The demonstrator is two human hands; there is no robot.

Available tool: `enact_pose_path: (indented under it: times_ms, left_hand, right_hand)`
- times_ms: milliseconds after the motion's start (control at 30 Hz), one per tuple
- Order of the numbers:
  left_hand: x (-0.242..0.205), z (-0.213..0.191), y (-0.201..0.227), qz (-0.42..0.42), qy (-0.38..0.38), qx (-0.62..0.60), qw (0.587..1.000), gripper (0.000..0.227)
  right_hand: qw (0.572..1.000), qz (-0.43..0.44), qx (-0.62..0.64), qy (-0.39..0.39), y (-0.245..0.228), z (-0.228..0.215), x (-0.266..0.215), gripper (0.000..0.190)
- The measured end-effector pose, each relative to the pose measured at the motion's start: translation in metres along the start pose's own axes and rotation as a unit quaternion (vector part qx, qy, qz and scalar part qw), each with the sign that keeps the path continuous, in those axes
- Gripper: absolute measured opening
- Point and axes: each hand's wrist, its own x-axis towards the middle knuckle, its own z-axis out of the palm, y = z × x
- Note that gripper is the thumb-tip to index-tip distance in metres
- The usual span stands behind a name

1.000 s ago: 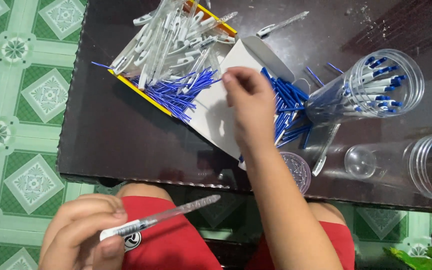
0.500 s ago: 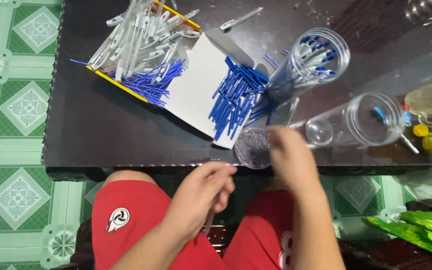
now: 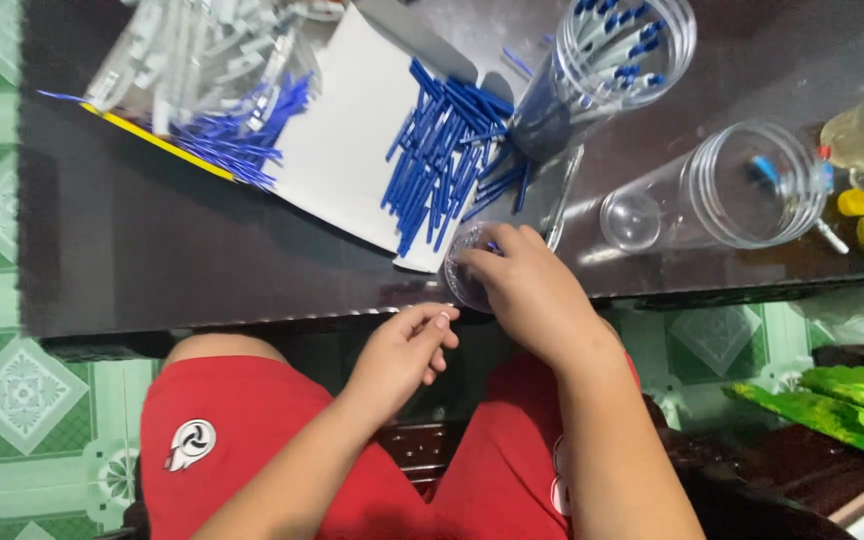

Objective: Assembling pens by inserting ink refills into plastic barrels and placing them in containers.

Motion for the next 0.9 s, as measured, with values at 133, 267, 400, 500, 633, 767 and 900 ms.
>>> enact_pose_path:
  times_ms: [133,267,400,500,633,767,900]
  left_hand:
    - [0.008,0.0,0.006,0.016,-0.014,0.009,1.0,0.027]
    - [0.005,0.008,0.019,0.008,-0.027,0.023,0.999,0.027]
    - [0.005,0.009,0.036,-0.07,-0.054,0.154,0.984,0.034]
    - [0.007,0.006,0.038,-0.059,-0.059,0.174,0.981,0.036]
    - [0.011,-0.001,0.039,-0.037,-0.076,0.206,0.975,0.039]
    - [0.009,0.001,0.048,-0.064,-0.058,0.16,0.983,0.037]
    - [0.005,0.0,0.05,-0.05,-0.063,0.15,0.985,0.035]
  right_hand:
    - [0.999,-0.039,0.018,-0.02,0.004,-0.006,-0.003,0.021]
    - [0.998,-0.058,-0.026,-0.015,0.017,0.001,-0.006,0.021]
    - [0.997,-0.078,0.013,0.005,0.022,0.009,-0.001,0.019]
    - [0.998,-0.068,0.004,0.0,0.022,0.009,0.003,0.019]
    - [0.999,-0.054,-0.007,-0.003,0.026,0.017,0.005,0.017]
    - [0.998,-0.062,0.0,0.011,0.022,0.018,0.012,0.019]
    - [0.997,-0.06,-0.014,0.039,0.022,0.022,0.013,0.016]
